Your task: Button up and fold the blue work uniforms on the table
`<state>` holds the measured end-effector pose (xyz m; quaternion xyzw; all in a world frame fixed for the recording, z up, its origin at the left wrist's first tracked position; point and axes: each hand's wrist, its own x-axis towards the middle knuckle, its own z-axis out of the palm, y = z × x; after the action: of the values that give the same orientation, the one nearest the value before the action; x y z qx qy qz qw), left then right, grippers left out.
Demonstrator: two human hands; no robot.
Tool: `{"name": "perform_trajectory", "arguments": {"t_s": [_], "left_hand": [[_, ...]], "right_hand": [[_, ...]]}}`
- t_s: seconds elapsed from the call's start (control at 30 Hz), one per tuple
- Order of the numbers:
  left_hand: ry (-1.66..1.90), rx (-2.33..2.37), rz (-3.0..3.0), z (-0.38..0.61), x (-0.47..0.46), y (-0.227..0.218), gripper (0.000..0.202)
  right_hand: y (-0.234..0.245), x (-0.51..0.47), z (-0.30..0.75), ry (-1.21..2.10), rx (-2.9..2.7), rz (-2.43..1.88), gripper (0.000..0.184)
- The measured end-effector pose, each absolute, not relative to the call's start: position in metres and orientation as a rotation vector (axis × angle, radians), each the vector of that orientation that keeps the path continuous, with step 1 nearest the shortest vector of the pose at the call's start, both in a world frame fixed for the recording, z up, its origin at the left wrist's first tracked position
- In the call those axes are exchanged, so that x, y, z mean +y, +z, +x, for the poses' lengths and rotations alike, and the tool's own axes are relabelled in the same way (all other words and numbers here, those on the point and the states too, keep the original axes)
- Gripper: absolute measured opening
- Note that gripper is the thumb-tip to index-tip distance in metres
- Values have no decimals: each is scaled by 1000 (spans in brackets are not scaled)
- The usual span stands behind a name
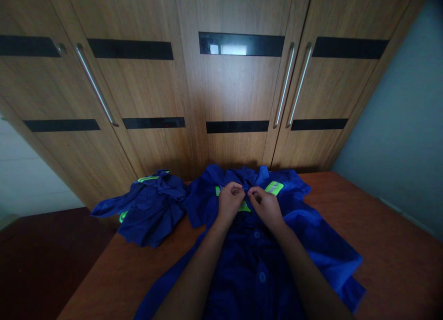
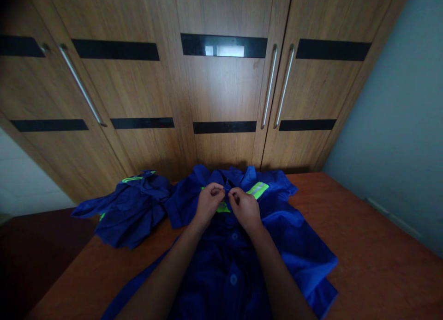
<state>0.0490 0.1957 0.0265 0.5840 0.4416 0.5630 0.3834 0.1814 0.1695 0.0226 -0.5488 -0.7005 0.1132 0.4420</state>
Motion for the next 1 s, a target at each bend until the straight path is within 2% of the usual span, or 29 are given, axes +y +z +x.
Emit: {"name": "perform_trajectory", "arguments": {"t_s": [0.2, 0.47, 0.57, 0.8, 1.0], "left_hand": [[1402, 1094, 1582, 50, 194, 30, 8], [1363, 1074, 1700, 48, 194, 29, 16], [1357, 1054, 1718, 46, 195, 28, 15], [1348, 1081, 1778, 45, 195, 24, 9], [1278, 1189, 1896, 43, 193, 21, 8]], "right_hand": [[17, 169, 180, 81, -1681, -1483, 18], [19, 167, 184, 42, -1747, -1464, 17], [21, 168, 184, 229, -1642, -1399, 18], [21, 174, 181, 921, -1231, -1153, 31], [25, 172, 186, 1107, -1152, -1077, 29]]}}
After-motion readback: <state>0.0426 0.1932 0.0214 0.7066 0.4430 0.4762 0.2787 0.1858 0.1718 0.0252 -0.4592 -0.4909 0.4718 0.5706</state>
